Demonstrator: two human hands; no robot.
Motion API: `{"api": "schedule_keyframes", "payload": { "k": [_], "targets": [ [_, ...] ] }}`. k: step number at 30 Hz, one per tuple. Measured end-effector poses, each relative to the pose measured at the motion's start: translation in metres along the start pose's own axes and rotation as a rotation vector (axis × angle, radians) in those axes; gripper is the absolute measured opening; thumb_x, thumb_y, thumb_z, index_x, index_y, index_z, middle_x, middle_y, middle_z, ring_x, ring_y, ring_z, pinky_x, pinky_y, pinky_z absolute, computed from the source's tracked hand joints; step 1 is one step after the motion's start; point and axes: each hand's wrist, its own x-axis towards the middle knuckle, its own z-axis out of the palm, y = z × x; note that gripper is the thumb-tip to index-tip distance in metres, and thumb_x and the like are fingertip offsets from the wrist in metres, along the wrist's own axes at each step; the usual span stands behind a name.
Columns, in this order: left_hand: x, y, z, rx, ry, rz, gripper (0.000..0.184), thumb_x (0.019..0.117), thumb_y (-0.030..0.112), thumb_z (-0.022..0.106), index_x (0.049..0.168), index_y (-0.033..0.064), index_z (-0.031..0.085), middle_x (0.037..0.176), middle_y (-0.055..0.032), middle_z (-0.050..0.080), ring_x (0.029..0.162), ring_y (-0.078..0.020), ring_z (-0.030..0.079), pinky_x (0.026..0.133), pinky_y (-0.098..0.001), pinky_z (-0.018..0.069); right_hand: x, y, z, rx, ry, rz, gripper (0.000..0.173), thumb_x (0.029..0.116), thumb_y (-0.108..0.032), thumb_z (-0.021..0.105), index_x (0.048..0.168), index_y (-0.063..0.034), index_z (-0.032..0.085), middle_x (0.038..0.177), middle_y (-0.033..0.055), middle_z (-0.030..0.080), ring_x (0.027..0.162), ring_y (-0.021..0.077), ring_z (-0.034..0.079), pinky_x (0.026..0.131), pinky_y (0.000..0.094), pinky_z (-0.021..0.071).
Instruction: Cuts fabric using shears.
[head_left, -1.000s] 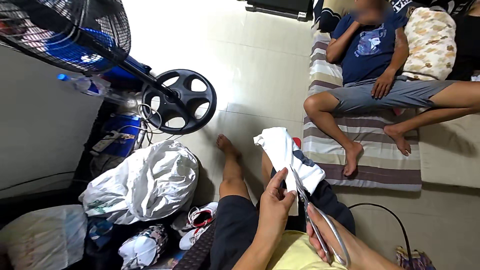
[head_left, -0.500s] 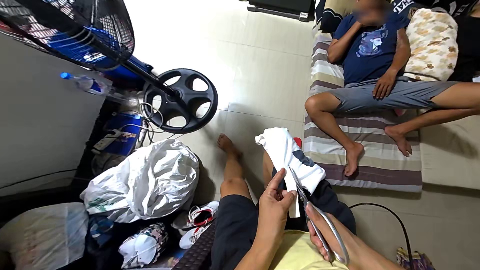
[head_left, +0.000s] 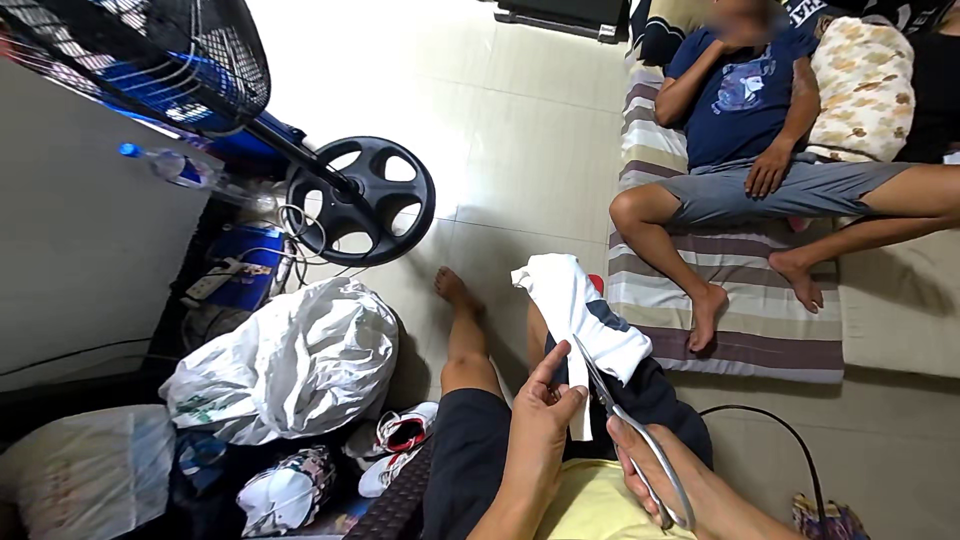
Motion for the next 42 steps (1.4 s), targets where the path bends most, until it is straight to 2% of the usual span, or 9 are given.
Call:
{"api": "schedule_keyframes", "payload": {
  "k": [3,7,10,17,23,31,35,42],
  "targets": [
    [-0.001,0.001,-0.001,-0.025,-0.014,-0.006,0.055,0.0897,-0.016,0.053,0.143,-0.0026,0.053,0.140,-0.0094,0.059,0.086,-0.0089,0.067,0.074,-0.0215,0.0552,0.000,0.001,-0.001,0.019,-0.011,-0.012,0.044,0.1081,-0.046,0.044,0.080,-0.0127,0.052,0.056,-0.0061,0.046,0.044,0.0033,0.049,0.044,0.0184,0.0447],
    [-0.003,0.006,-0.001,-0.057,-0.036,-0.010,0.054,0.0892,-0.016,0.051,0.141,-0.0040,0.053,0.138,-0.0096,0.061,0.085,-0.0084,0.067,0.074,-0.0214,0.0554,0.000,-0.005,-0.007,-0.040,-0.084,-0.010,0.053,0.1074,-0.057,0.031,0.085,-0.0137,0.054,0.062,-0.0062,0.049,0.051,0.0039,0.052,0.050,0.0194,0.0469],
    [-0.003,0.009,-0.001,-0.077,-0.044,-0.019,0.053,0.0895,-0.016,0.050,0.141,-0.0042,0.053,0.137,-0.0095,0.061,0.086,-0.0082,0.067,0.075,-0.0212,0.0555,0.002,-0.013,-0.009,-0.042,-0.110,0.018,0.057,0.1070,-0.059,0.028,0.086,-0.0135,0.054,0.064,-0.0055,0.050,0.052,0.0042,0.053,0.051,0.0197,0.0481],
    [-0.005,0.010,-0.002,-0.076,-0.040,-0.016,0.052,0.0899,-0.015,0.049,0.141,-0.0044,0.053,0.139,-0.0087,0.060,0.088,-0.0074,0.067,0.075,-0.0211,0.0551,0.007,-0.021,-0.004,-0.033,-0.086,0.025,0.055,0.1074,-0.058,0.030,0.089,-0.0127,0.054,0.065,-0.0051,0.050,0.052,0.0042,0.052,0.052,0.0195,0.0475],
    [-0.005,0.010,-0.002,-0.089,-0.039,-0.026,0.053,0.0899,-0.016,0.049,0.142,-0.0037,0.053,0.139,-0.0087,0.060,0.088,-0.0085,0.068,0.076,-0.0218,0.0560,0.010,-0.016,0.001,-0.020,-0.067,0.001,0.054,0.1077,-0.057,0.031,0.084,-0.0129,0.051,0.061,-0.0054,0.047,0.048,0.0040,0.049,0.047,0.0186,0.0449],
    [-0.010,0.010,-0.007,-0.137,-0.056,-0.058,0.055,0.0898,-0.016,0.047,0.143,-0.0034,0.052,0.135,-0.0090,0.062,0.083,-0.0074,0.068,0.072,-0.0204,0.0559,0.009,-0.016,0.005,0.039,-0.031,0.018,0.051,0.1077,-0.053,0.037,0.082,-0.0118,0.052,0.058,-0.0045,0.047,0.044,0.0049,0.050,0.044,0.0197,0.0455],
    [-0.014,0.011,-0.011,-0.154,-0.072,-0.083,0.054,0.0897,-0.016,0.045,0.142,-0.0033,0.052,0.136,-0.0084,0.061,0.082,-0.0071,0.068,0.070,-0.0200,0.0562,0.013,-0.021,-0.001,-0.016,-0.058,0.008,0.054,0.1069,-0.058,0.034,0.085,-0.0123,0.053,0.061,-0.0050,0.049,0.049,0.0049,0.052,0.048,0.0205,0.0471],
    [-0.016,0.013,-0.013,-0.186,-0.089,-0.092,0.057,0.0897,-0.016,0.044,0.144,-0.0021,0.051,0.136,-0.0090,0.062,0.085,-0.0081,0.069,0.070,-0.0207,0.0573,0.020,-0.029,0.001,-0.044,-0.054,0.015,0.054,0.1071,-0.058,0.033,0.087,-0.0118,0.054,0.062,-0.0049,0.049,0.050,0.0046,0.051,0.050,0.0199,0.0469]
  ]
}}
